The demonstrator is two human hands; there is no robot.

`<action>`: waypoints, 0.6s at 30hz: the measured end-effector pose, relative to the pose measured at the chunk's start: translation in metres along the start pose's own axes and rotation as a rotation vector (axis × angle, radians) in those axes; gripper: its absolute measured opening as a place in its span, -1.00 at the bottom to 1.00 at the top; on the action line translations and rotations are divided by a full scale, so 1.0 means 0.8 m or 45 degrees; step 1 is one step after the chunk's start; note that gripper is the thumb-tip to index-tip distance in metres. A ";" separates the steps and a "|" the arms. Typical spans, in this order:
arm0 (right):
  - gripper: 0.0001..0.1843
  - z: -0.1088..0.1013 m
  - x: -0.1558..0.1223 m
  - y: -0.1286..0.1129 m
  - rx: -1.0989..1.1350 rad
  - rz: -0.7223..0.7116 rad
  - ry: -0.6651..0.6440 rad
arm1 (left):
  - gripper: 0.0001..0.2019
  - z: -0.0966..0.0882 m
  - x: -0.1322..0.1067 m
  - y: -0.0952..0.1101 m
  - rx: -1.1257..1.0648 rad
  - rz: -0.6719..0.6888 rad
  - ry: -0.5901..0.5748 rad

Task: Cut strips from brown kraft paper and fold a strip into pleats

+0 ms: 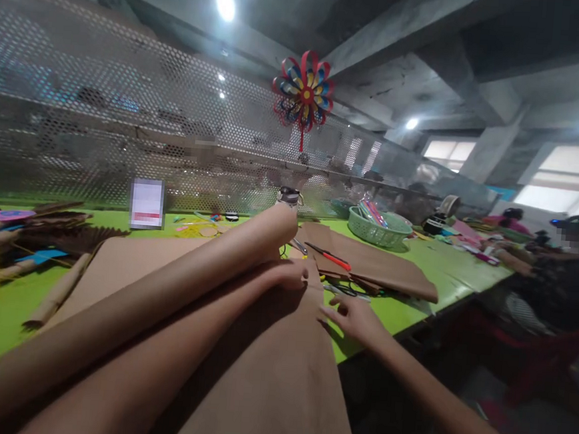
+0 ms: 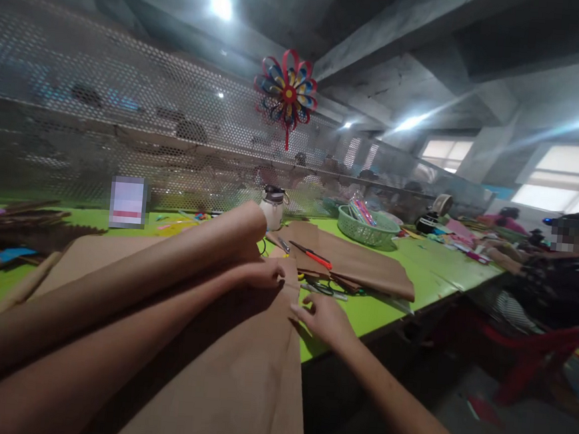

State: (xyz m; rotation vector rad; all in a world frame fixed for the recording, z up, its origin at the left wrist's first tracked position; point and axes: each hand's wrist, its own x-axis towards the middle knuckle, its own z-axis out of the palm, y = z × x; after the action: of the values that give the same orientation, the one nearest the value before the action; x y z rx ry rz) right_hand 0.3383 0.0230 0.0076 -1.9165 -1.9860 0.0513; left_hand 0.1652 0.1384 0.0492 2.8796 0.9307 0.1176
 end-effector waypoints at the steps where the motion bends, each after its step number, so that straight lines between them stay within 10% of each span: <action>1: -0.44 0.004 -0.014 -0.005 -0.006 0.009 0.026 | -0.74 -0.015 -0.001 0.006 0.004 0.004 -0.066; 7: -0.35 0.028 -0.031 -0.054 -0.115 0.015 0.117 | -0.56 -0.133 -0.051 0.047 -0.105 0.183 -0.026; 11: -0.53 0.037 -0.043 -0.076 -0.213 -0.043 0.137 | -0.51 -0.204 -0.118 0.015 -0.127 -0.096 0.212; 15: -0.65 0.038 -0.061 -0.080 -0.217 -0.137 0.156 | -0.45 -0.204 -0.182 -0.076 -0.273 -0.507 0.383; 18: -0.66 0.036 -0.065 -0.079 -0.217 -0.187 0.145 | -0.41 -0.174 -0.225 -0.133 -0.190 -0.819 0.157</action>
State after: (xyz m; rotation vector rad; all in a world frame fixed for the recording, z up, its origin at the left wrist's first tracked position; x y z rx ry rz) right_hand 0.2691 -0.0252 -0.0135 -1.8219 -2.1049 -0.2686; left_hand -0.0569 0.1301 0.1665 2.3215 1.7273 0.2890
